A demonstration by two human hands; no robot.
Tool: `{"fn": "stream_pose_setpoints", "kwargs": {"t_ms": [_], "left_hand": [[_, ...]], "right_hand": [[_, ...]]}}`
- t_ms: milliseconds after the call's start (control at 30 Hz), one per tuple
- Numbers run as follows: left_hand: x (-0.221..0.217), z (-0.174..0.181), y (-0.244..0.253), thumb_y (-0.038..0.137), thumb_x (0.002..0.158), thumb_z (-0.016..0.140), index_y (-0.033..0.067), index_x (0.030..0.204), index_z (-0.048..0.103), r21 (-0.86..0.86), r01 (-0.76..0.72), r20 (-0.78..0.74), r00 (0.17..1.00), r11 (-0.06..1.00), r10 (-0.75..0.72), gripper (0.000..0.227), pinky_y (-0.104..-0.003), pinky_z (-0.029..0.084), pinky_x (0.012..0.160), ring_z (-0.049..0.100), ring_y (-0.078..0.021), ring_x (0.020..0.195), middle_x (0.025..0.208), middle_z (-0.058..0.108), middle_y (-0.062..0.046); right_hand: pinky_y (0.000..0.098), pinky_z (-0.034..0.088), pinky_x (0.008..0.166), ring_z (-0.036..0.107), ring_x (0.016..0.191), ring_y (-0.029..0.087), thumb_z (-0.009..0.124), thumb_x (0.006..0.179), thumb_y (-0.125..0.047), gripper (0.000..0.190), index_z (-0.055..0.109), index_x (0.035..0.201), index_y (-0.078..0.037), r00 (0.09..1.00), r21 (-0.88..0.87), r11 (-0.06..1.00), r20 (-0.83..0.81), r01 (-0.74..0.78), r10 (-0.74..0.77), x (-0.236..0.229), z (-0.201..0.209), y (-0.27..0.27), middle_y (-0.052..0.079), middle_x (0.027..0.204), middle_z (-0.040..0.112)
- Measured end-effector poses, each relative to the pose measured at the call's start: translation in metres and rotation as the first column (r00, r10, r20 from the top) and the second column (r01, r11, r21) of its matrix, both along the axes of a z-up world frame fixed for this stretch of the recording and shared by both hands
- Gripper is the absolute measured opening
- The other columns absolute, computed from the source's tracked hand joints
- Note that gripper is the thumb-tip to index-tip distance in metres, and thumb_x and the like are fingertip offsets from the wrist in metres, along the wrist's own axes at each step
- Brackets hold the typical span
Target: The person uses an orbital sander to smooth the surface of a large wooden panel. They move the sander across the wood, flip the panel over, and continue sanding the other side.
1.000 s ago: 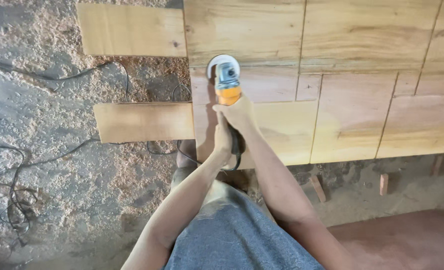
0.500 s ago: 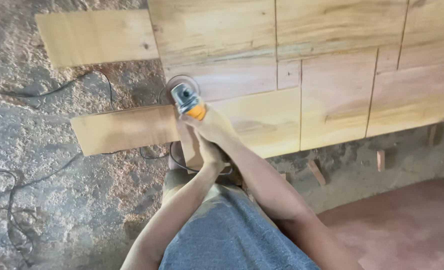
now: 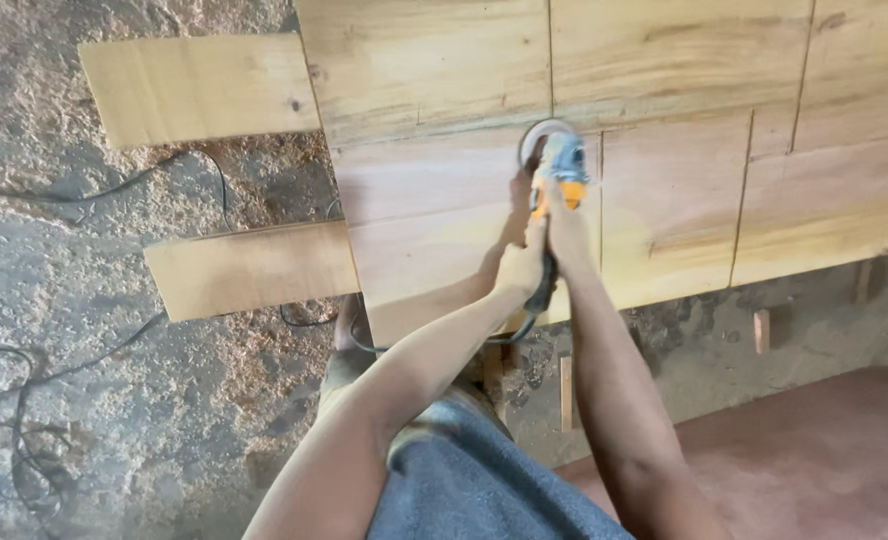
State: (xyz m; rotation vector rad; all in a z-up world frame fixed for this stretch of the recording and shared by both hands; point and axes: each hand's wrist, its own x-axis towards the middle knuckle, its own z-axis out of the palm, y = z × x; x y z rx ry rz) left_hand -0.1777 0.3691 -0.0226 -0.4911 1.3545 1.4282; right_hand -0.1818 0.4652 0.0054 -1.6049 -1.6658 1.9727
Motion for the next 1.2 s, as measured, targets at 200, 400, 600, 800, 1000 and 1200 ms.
{"fn": "stream_pose_setpoints", "kwargs": {"t_ms": [200, 400, 600, 800, 1000, 1200], "left_hand": [[-0.002, 0.001, -0.056, 0.066, 0.098, 0.051, -0.0109, 0.09, 0.067, 0.021, 0.019, -0.001, 1.0, 1.0, -0.019, 0.079, -0.036, 0.058, 0.051, 0.068, -0.0221, 0.053, 0.068, 0.068, -0.015], [0.018, -0.014, -0.08, 0.06, 0.103, 0.048, -0.0082, 0.094, 0.065, 0.138, -0.208, 0.072, 0.977, 0.968, 0.2, 0.071, -0.036, 0.055, 0.05, 0.065, -0.0217, 0.054, 0.071, 0.066, -0.014], [0.017, -0.033, -0.135, 0.057, 0.107, 0.038, -0.0041, 0.111, 0.071, 0.054, -0.322, -0.063, 0.944, 0.945, 0.325, 0.07, -0.033, 0.054, 0.079, 0.067, -0.0176, 0.088, 0.094, 0.074, -0.008], [0.01, -0.022, -0.178, 0.061, 0.101, 0.038, 0.0149, 0.147, 0.047, 0.149, -0.709, 0.18, 0.705, 0.689, 0.686, 0.066, -0.034, 0.049, 0.102, 0.061, -0.019, 0.119, 0.131, 0.062, -0.004], [0.029, -0.026, -0.152, 0.068, 0.101, 0.036, 0.0118, 0.148, 0.048, -0.036, -0.7, 0.245, 0.686, 0.713, 0.685, 0.074, -0.041, 0.051, 0.101, 0.06, -0.0262, 0.123, 0.136, 0.06, -0.01], [0.075, -0.058, -0.041, 0.061, 0.098, 0.039, 0.0013, 0.143, 0.047, 0.131, -0.373, 0.032, 0.928, 0.919, 0.372, 0.075, -0.04, 0.058, 0.093, 0.068, -0.0279, 0.112, 0.122, 0.067, -0.014]], "right_hand": [[0.0284, 0.048, 0.048, 0.061, 0.055, 0.012, 0.068, 0.099, -0.038, 0.035, 0.064, 0.096, -0.002, 0.994, 0.048, 0.997, -0.078, -0.068, 0.071, -0.01, 0.007, -0.054, 0.004, 0.072, 0.063], [0.0298, 0.048, 0.054, 0.061, 0.062, 0.012, 0.071, 0.095, -0.037, 0.035, 0.069, 0.098, -0.003, 0.981, 0.076, 0.978, 0.015, -0.196, 0.195, -0.01, 0.014, -0.081, 0.003, 0.076, 0.067], [0.0328, 0.056, 0.067, 0.076, 0.075, 0.016, 0.073, 0.087, -0.048, 0.043, 0.076, 0.096, -0.005, 0.87, 0.151, 0.869, 0.243, -0.471, 0.43, -0.043, 0.036, -0.139, 0.007, 0.081, 0.077], [0.04, 0.056, 0.08, 0.076, 0.09, 0.026, 0.074, 0.079, -0.055, 0.054, 0.072, 0.113, -0.013, 0.713, 0.077, 0.721, 0.254, -0.689, 0.654, -0.079, 0.081, -0.188, 0.01, 0.095, 0.078], [0.0409, 0.055, 0.087, 0.072, 0.1, 0.027, 0.076, 0.078, -0.054, 0.058, 0.07, 0.119, -0.014, 0.653, 0.05, 0.665, 0.255, -0.745, 0.713, -0.068, 0.077, -0.159, 0.01, 0.105, 0.077], [0.0293, 0.053, 0.063, 0.067, 0.069, 0.01, 0.074, 0.089, -0.042, 0.037, 0.074, 0.107, -0.009, 0.904, -0.001, 0.91, 0.114, -0.416, 0.413, 0.0, 0.019, -0.054, 0.001, 0.084, 0.074]]}}
